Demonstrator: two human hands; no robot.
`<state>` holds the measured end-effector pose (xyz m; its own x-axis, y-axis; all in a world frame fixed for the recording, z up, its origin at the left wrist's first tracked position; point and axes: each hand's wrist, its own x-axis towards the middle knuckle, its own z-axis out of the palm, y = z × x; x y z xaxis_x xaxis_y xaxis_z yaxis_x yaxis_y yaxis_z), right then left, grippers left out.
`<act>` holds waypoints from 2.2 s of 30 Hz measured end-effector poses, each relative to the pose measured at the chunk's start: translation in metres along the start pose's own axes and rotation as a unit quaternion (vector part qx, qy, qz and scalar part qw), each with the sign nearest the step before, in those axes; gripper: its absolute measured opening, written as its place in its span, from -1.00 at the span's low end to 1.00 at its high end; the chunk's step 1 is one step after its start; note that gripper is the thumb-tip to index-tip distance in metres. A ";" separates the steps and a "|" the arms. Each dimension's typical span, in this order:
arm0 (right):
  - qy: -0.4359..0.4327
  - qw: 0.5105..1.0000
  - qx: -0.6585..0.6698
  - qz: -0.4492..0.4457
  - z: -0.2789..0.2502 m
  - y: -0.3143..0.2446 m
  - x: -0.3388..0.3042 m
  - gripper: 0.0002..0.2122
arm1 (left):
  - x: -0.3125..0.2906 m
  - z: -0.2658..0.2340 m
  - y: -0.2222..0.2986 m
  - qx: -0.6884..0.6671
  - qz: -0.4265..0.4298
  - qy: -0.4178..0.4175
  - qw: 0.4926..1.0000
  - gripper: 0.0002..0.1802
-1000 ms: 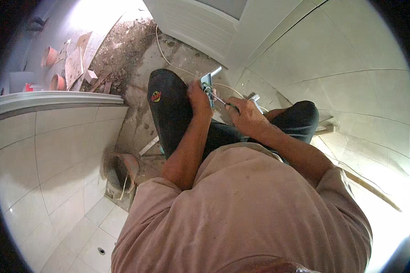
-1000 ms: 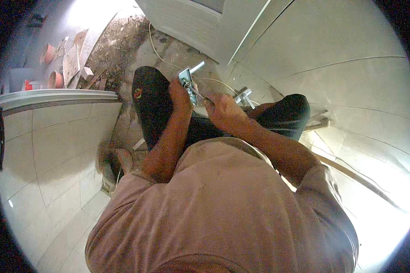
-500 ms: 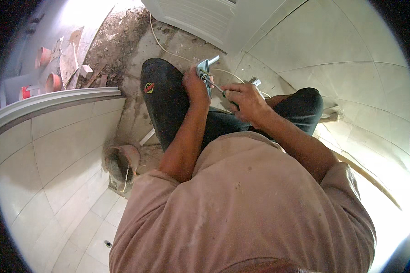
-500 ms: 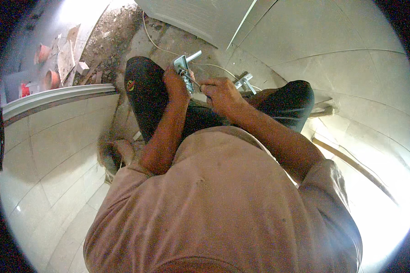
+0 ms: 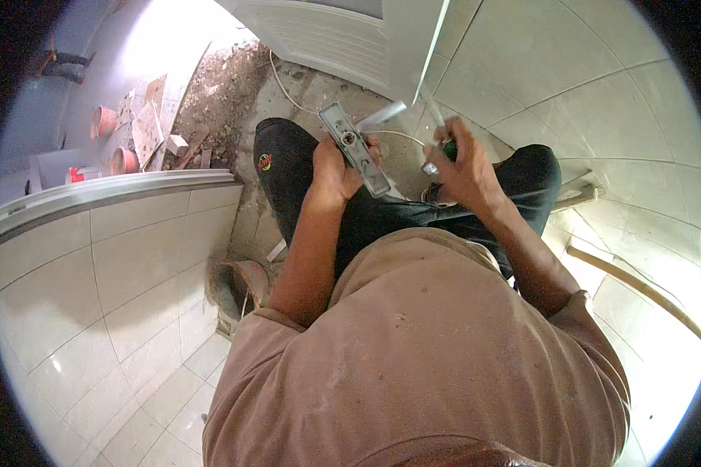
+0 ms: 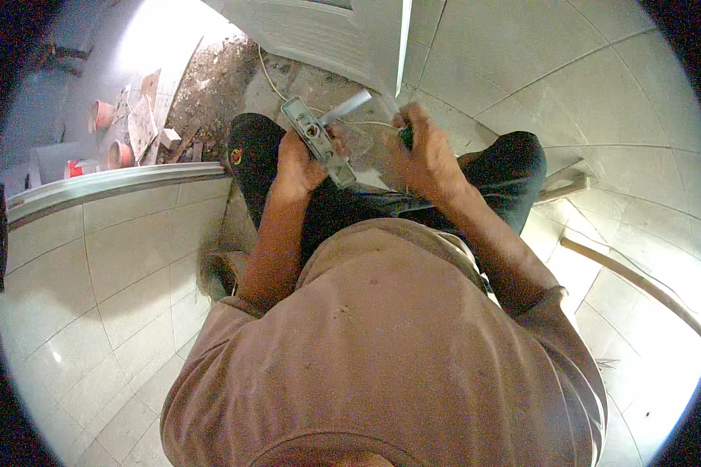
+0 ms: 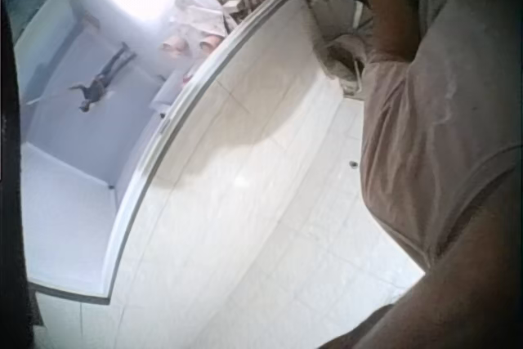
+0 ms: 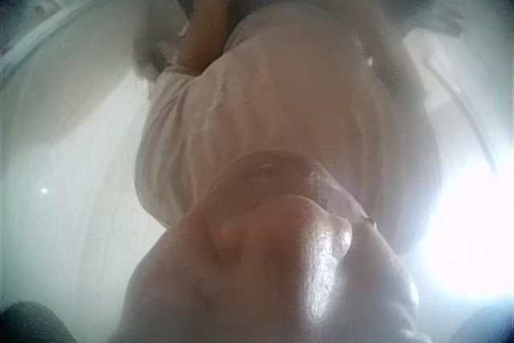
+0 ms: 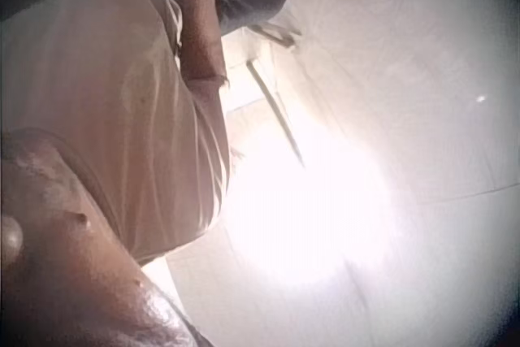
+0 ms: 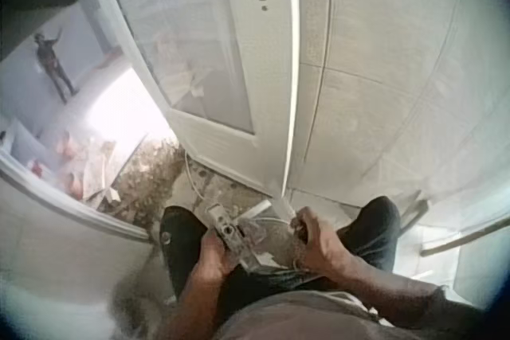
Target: The person disassembles and adjusts a door handle and lock assembly using a screwdriver while sitting on the floor.
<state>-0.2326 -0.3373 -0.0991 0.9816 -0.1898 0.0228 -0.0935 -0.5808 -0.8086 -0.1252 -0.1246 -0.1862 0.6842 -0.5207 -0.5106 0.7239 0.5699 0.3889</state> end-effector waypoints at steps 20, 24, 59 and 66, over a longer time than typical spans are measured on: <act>-0.061 0.955 0.279 0.084 0.018 -0.006 -0.019 -0.52 | -0.036 0.075 -0.013 0.079 0.205 0.039 0.975 -0.40; -0.108 0.865 0.472 0.133 0.025 -0.005 -0.020 -0.64 | -0.042 0.111 -0.019 0.097 0.235 0.050 0.966 -0.42; 0.242 0.941 0.185 -0.150 -0.132 -0.176 0.126 -0.61 | -0.028 0.311 0.218 0.503 0.748 -0.253 0.350 -0.76; 0.260 0.942 0.150 -0.153 -0.127 -0.202 0.173 -0.73 | -0.008 0.331 0.237 0.466 0.786 -0.255 0.316 -0.70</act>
<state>-0.0652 -0.3530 0.1428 0.7332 -0.4578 0.5029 0.3078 -0.4360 -0.8457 0.0699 -0.1963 0.1641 0.0169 -0.2289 0.9733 -0.9971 0.0678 0.0332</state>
